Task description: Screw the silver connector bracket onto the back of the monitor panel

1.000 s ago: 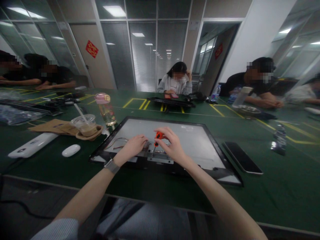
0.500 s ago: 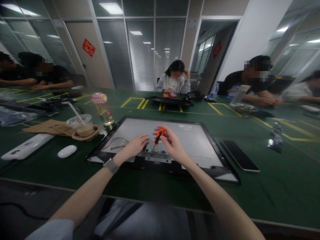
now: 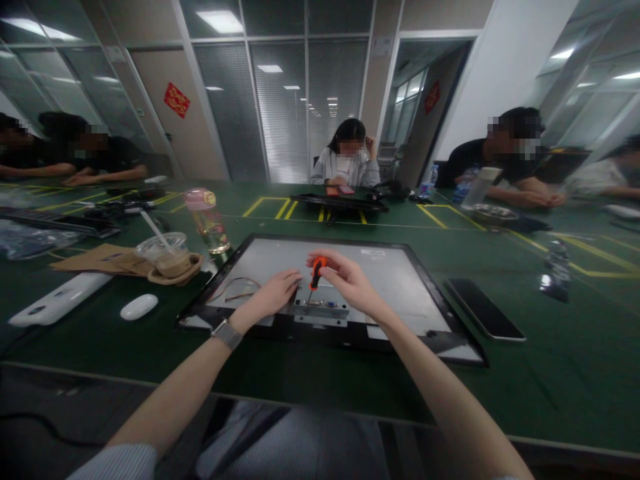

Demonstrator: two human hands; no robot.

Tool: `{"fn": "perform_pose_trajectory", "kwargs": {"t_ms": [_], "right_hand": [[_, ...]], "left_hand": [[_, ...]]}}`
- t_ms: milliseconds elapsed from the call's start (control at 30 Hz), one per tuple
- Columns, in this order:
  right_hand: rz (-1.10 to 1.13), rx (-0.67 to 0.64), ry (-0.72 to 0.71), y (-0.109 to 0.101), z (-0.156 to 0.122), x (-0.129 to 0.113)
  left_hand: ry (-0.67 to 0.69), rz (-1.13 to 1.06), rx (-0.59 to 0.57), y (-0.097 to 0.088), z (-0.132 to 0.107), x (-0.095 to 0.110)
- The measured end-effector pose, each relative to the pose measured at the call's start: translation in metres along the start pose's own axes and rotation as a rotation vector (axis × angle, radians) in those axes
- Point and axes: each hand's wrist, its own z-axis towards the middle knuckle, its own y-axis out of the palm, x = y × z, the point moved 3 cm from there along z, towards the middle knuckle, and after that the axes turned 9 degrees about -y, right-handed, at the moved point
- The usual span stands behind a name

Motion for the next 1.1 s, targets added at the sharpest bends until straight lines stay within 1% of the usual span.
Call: {"fn": "perform_pose_trajectory", "kwargs": {"t_ms": [133,167,300,367,467,633,800,933,1100], "right_hand": [[-0.067,0.150,-0.001,-0.009,-0.007,0.007],[-0.074,0.160,0.008,-0.009,-0.009,0.007],[-0.064,0.117,-0.005,-0.006,-0.010,0.001],[-0.092,0.102,-0.015,-0.005,-0.010,-0.001],[-0.127,0.109,-0.018,-0.007,-0.010,-0.001],[-0.136,0.159,-0.054,-0.008,-0.012,0.000],[-0.125,0.117,-0.055,-0.002,-0.014,-0.004],[-0.180,0.109,-0.070,0.001,-0.014,-0.007],[-0.317,0.164,-0.129,0.000,-0.014,-0.008]], "left_hand": [[-0.008,-0.004,-0.010,0.000,0.001,0.000],[-0.008,-0.004,-0.011,0.000,0.001,0.000],[-0.007,0.004,-0.016,-0.002,0.001,0.001],[-0.010,0.010,-0.019,-0.003,0.001,0.001],[-0.010,0.014,-0.023,-0.004,-0.001,0.002],[-0.014,0.017,-0.020,-0.004,-0.002,0.003],[-0.009,0.022,-0.026,-0.004,-0.001,0.003],[-0.003,0.020,-0.026,-0.004,-0.001,0.003],[-0.006,0.017,-0.027,-0.006,-0.002,0.005]]}}
